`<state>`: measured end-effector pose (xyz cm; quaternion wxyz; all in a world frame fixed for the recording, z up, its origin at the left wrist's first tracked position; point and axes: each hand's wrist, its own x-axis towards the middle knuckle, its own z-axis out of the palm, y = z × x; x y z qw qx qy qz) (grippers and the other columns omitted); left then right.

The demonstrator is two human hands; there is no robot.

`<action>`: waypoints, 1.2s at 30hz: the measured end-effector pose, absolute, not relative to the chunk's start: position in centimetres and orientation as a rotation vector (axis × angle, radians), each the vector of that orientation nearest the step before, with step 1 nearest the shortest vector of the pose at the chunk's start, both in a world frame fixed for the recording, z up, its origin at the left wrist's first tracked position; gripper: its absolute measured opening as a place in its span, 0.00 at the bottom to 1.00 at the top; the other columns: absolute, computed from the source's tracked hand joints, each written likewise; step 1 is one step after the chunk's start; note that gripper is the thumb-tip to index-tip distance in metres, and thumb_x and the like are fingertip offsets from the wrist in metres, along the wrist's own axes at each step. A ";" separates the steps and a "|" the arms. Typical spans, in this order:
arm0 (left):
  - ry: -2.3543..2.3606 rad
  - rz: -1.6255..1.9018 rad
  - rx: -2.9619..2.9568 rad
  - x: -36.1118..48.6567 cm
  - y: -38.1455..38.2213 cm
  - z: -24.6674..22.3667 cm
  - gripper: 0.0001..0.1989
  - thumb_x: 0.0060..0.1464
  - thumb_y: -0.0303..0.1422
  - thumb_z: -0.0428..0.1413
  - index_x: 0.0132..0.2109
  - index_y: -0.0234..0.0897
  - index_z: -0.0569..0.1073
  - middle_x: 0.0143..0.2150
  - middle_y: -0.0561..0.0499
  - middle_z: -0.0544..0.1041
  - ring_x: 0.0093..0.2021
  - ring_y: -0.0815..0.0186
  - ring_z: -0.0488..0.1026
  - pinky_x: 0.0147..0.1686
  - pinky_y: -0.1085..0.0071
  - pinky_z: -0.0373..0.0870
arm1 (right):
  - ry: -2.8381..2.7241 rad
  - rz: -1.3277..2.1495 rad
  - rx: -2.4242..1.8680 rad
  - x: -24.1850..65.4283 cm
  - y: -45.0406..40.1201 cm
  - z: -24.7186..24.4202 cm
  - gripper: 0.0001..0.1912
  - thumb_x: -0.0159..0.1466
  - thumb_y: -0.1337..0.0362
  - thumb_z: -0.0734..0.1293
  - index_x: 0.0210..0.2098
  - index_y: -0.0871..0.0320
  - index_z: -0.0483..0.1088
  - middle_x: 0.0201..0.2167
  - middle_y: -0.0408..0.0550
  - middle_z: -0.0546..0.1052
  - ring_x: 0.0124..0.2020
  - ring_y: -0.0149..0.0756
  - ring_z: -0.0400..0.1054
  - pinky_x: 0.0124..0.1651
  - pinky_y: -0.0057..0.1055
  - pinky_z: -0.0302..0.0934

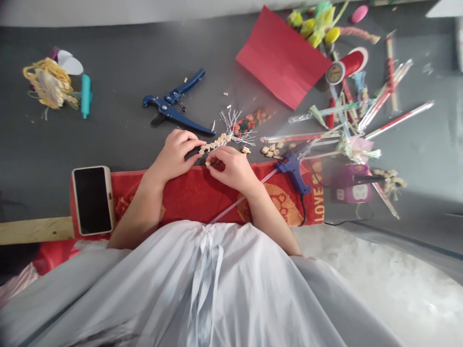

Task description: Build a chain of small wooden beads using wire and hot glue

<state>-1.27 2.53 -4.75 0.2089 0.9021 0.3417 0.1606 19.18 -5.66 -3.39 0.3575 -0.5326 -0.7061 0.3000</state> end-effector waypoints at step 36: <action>0.930 0.427 2.437 -1.5 2.8 -5.0 0.14 0.68 0.39 0.51 0.53 0.42 0.78 0.49 0.44 0.77 0.54 0.53 0.69 0.53 0.54 0.64 | -1.767 0.424 -1.478 17.1 -5.3 -4.6 0.06 0.62 0.70 0.69 0.35 0.51 0.69 0.32 0.45 0.81 0.34 0.38 0.76 0.40 0.36 0.72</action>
